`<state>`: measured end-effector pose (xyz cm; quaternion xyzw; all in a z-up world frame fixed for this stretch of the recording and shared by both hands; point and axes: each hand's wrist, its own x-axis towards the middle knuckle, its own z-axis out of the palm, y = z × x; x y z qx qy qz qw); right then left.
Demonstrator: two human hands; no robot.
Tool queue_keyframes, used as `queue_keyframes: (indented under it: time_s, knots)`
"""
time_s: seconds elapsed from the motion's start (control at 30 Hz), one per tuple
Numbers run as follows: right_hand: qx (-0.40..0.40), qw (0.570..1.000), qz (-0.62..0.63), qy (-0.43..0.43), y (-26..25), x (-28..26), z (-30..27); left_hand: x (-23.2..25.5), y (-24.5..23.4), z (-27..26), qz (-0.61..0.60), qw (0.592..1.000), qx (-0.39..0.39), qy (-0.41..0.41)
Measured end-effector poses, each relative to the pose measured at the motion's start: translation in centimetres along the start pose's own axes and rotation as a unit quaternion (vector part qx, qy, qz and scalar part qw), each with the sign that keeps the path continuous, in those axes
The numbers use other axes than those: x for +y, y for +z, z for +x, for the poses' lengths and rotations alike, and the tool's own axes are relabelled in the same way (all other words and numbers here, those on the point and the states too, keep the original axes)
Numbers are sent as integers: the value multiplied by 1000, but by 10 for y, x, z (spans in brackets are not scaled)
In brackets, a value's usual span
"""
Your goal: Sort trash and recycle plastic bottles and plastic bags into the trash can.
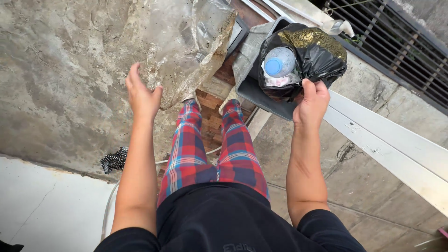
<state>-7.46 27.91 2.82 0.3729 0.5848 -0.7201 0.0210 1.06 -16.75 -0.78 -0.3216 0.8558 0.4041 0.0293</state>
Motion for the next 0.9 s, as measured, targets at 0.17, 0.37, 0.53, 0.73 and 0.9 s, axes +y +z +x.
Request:
queue_keyframes:
  time_s: [0.17, 0.37, 0.53, 0.73, 0.9]
  knots:
    - [-87, 996, -1, -34, 66, -50, -37, 12, -1, 22, 180, 975, -125, 35]
    - [-166, 986, 18, -2, 141, -32, -34, 13, 41, 61, 299, 925, -211, 103]
    - [-179, 982, 42, 40, 162, 1, -32, 61, 78, 46, 330, 878, -340, 65]
    - [-180, 982, 43, 38, 145, 6, -39, 55, 142, 15, 413, 824, -346, 173]
    - [-171, 984, 26, 28, 113, -3, -34, 11, 195, 9, 334, 840, -294, 309]
